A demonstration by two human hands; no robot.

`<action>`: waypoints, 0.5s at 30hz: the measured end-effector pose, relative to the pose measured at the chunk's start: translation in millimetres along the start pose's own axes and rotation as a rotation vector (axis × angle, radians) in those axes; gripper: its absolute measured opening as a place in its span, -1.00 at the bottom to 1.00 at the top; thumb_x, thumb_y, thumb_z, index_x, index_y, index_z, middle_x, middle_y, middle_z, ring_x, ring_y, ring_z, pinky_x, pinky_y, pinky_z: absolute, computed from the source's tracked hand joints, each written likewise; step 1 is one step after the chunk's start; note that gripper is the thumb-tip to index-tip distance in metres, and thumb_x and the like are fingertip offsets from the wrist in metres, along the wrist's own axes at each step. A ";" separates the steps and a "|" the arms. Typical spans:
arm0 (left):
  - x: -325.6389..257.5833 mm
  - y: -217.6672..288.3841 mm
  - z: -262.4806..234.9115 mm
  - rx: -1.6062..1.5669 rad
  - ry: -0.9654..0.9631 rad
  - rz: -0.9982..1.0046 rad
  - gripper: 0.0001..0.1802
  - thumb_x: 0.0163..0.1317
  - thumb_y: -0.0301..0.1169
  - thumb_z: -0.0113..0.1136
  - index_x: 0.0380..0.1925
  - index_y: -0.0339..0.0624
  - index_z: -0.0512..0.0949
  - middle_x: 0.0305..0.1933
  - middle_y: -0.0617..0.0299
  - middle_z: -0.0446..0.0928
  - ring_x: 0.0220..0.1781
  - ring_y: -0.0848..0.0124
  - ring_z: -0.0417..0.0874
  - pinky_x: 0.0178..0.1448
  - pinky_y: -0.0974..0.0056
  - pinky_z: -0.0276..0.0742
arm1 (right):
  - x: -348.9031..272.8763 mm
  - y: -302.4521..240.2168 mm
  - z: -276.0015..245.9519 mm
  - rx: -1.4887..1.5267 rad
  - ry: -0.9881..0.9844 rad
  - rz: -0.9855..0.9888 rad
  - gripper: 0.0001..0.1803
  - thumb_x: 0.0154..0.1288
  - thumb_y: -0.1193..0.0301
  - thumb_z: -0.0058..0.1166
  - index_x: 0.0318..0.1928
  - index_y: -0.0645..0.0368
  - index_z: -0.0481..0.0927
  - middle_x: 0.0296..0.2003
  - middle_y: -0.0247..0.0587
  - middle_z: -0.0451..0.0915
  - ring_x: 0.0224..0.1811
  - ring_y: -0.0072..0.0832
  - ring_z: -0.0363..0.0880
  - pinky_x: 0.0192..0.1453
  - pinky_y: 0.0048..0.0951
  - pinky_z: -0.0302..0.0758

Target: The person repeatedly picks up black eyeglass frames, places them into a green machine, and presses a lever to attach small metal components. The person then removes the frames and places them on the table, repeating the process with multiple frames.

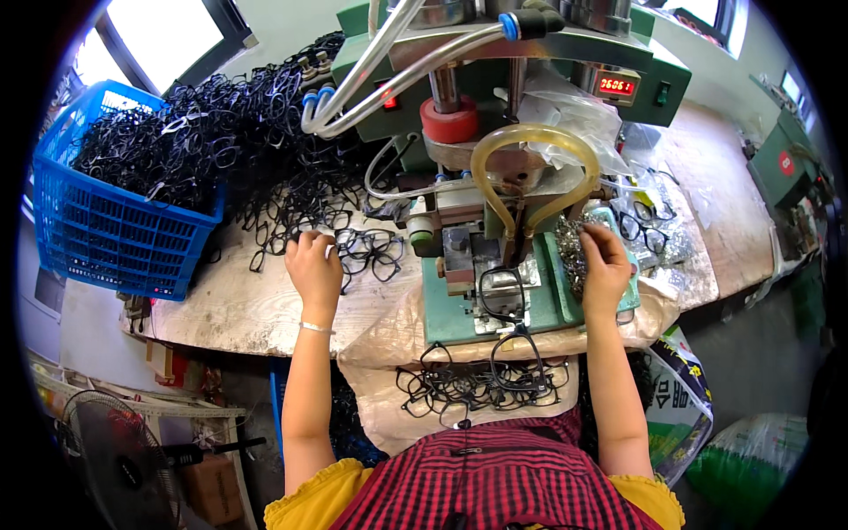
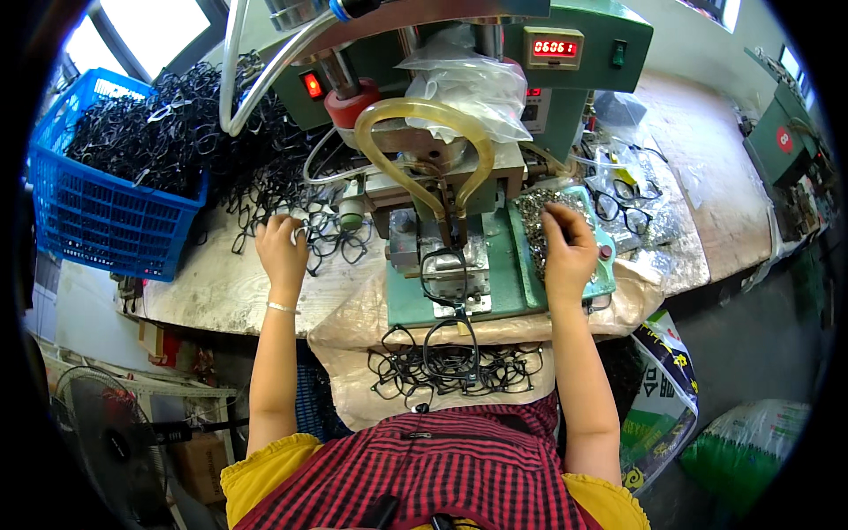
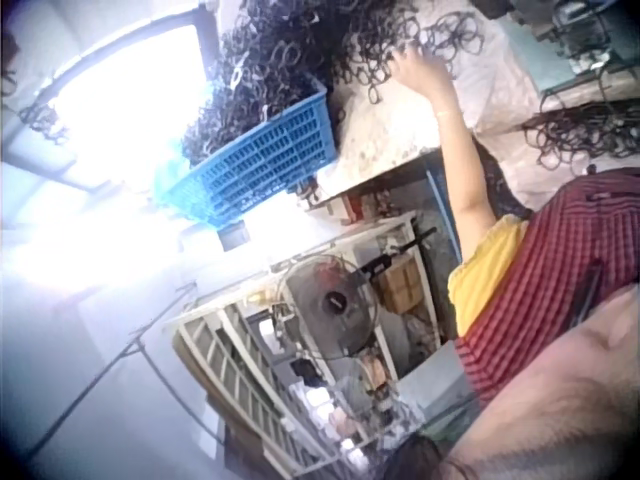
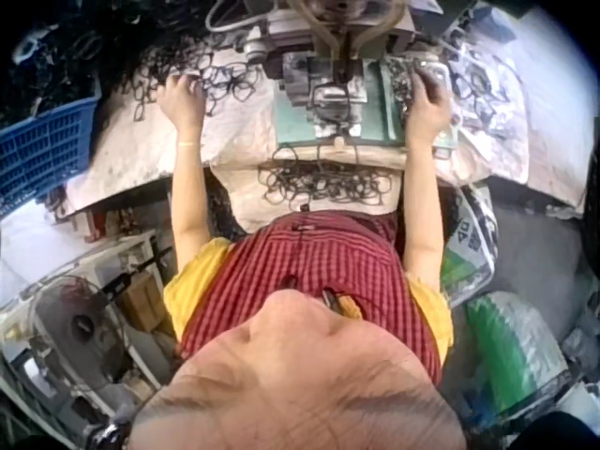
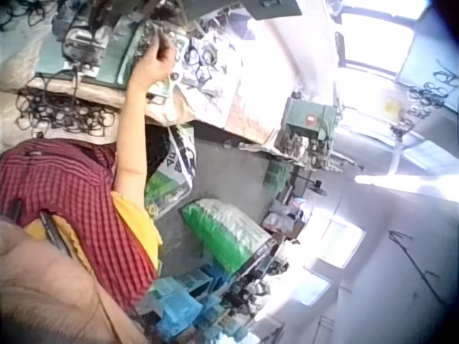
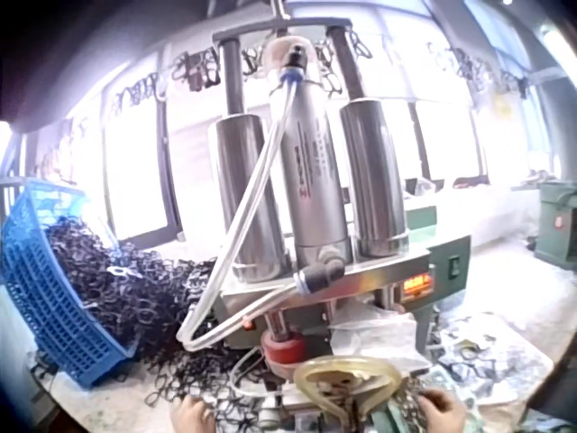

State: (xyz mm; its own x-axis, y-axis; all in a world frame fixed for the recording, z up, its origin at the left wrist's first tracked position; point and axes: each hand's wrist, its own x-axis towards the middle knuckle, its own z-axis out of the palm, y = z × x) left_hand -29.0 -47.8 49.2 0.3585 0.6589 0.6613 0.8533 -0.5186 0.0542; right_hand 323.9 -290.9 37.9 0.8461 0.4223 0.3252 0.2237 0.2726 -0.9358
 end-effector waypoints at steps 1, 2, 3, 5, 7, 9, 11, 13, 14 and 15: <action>4.8 10.7 3.1 0.114 -0.068 -0.004 -0.87 0.03 -0.52 0.27 -0.38 -0.05 0.65 -0.20 0.20 0.62 -0.12 0.12 0.52 0.04 0.04 0.38 | -2.5 -0.3 -3.1 -0.039 -0.014 0.000 -0.86 0.33 0.54 0.25 -0.12 0.25 0.71 -0.23 -0.36 0.70 -0.19 -0.64 0.61 -0.02 -0.61 0.51; 1.6 3.1 22.2 0.209 -0.062 0.021 -0.83 0.02 -0.52 0.18 -0.36 -0.05 0.64 -0.34 0.20 0.63 -0.13 0.14 0.53 0.00 0.04 0.35 | -6.8 -2.6 -5.8 -0.102 -0.017 -0.022 -0.87 0.32 0.53 0.26 -0.14 0.26 0.71 -0.23 -0.37 0.71 -0.21 -0.64 0.60 -0.05 -0.60 0.52; -1.7 -8.1 45.0 0.254 -0.116 -0.006 -0.80 0.03 -0.52 0.13 -0.33 -0.05 0.64 -0.40 0.19 0.63 -0.15 0.14 0.56 -0.04 0.03 0.35 | -11.2 -3.6 -10.5 -0.161 -0.002 -0.017 -0.86 0.29 0.54 0.27 -0.15 0.25 0.72 -0.24 -0.32 0.71 -0.19 -0.59 0.62 -0.01 -0.56 0.51; -3.3 -13.1 70.5 0.274 -0.206 -0.061 -0.79 0.03 -0.50 0.14 -0.30 -0.04 0.64 -0.40 0.17 0.64 -0.14 0.13 0.58 -0.04 0.01 0.36 | -21.0 -21.0 -27.0 -0.460 0.027 -0.162 -0.86 0.25 0.57 0.27 -0.17 0.25 0.72 -0.25 -0.26 0.71 -0.17 -0.51 0.63 0.01 -0.50 0.50; -5.8 -10.8 58.4 0.207 -0.189 -0.142 -0.77 0.06 -0.52 0.14 -0.27 -0.06 0.65 -0.33 0.13 0.68 -0.20 0.11 0.63 -0.15 0.03 0.45 | -28.4 -15.6 -54.5 -0.506 0.046 -0.198 -0.87 0.20 0.58 0.28 -0.21 0.25 0.71 -0.27 -0.23 0.70 -0.17 -0.43 0.64 0.02 -0.45 0.49; -18.5 -27.8 49.3 -0.017 -0.015 -0.113 -0.76 0.09 -0.58 0.14 -0.23 -0.14 0.64 -0.26 0.09 0.67 -0.25 0.09 0.63 -0.17 0.05 0.49 | -38.6 -26.2 -70.2 -0.499 0.014 -0.141 -0.88 0.19 0.58 0.28 -0.23 0.26 0.71 -0.27 -0.22 0.69 -0.18 -0.42 0.64 0.00 -0.44 0.50; -15.9 -3.6 30.4 -0.390 0.080 -0.187 -0.76 0.12 -0.63 0.13 -0.19 -0.23 0.60 -0.21 0.04 0.64 -0.28 0.12 0.60 -0.15 0.13 0.50 | -43.8 -45.4 -67.9 -0.514 -0.047 -0.149 -0.88 0.15 0.60 0.26 -0.25 0.26 0.70 -0.28 -0.19 0.69 -0.17 -0.37 0.65 0.01 -0.40 0.51; -19.2 7.8 30.6 -0.725 0.008 -0.289 -0.86 0.36 -0.55 0.10 -0.11 -0.26 0.53 -0.34 0.28 0.50 -0.40 0.47 0.45 -0.27 0.37 0.40 | -40.5 -61.7 -45.4 -0.362 -0.200 -0.166 -0.87 0.13 0.61 0.25 -0.27 0.25 0.70 -0.27 -0.19 0.69 -0.16 -0.36 0.66 0.01 -0.40 0.51; -20.4 12.9 30.4 -0.978 -0.073 -0.428 -0.87 0.41 -0.49 0.11 -0.10 -0.24 0.52 -0.35 0.33 0.47 -0.42 0.52 0.41 -0.29 0.40 0.38 | -34.6 -72.9 -27.9 -0.342 -0.275 -0.235 -0.85 0.12 0.61 0.26 -0.25 0.26 0.70 -0.26 -0.18 0.69 -0.16 -0.35 0.67 0.01 -0.39 0.52; -20.1 20.0 30.9 -1.232 -0.155 -0.562 -0.87 0.46 -0.42 0.11 -0.08 -0.21 0.51 -0.36 0.38 0.44 -0.44 0.58 0.38 -0.32 0.43 0.36 | -29.4 -81.9 -9.6 -0.322 -0.348 -0.310 -0.83 0.11 0.61 0.26 -0.23 0.26 0.70 -0.26 -0.17 0.69 -0.16 -0.34 0.68 0.00 -0.39 0.53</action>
State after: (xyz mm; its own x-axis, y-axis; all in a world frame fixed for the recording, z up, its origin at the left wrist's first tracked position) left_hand -7.4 -54.6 13.9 0.1861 0.9520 0.2430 0.0377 -0.2541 0.9665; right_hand 285.3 -334.0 103.7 0.5202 0.6393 0.5662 0.6185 0.1751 -0.7660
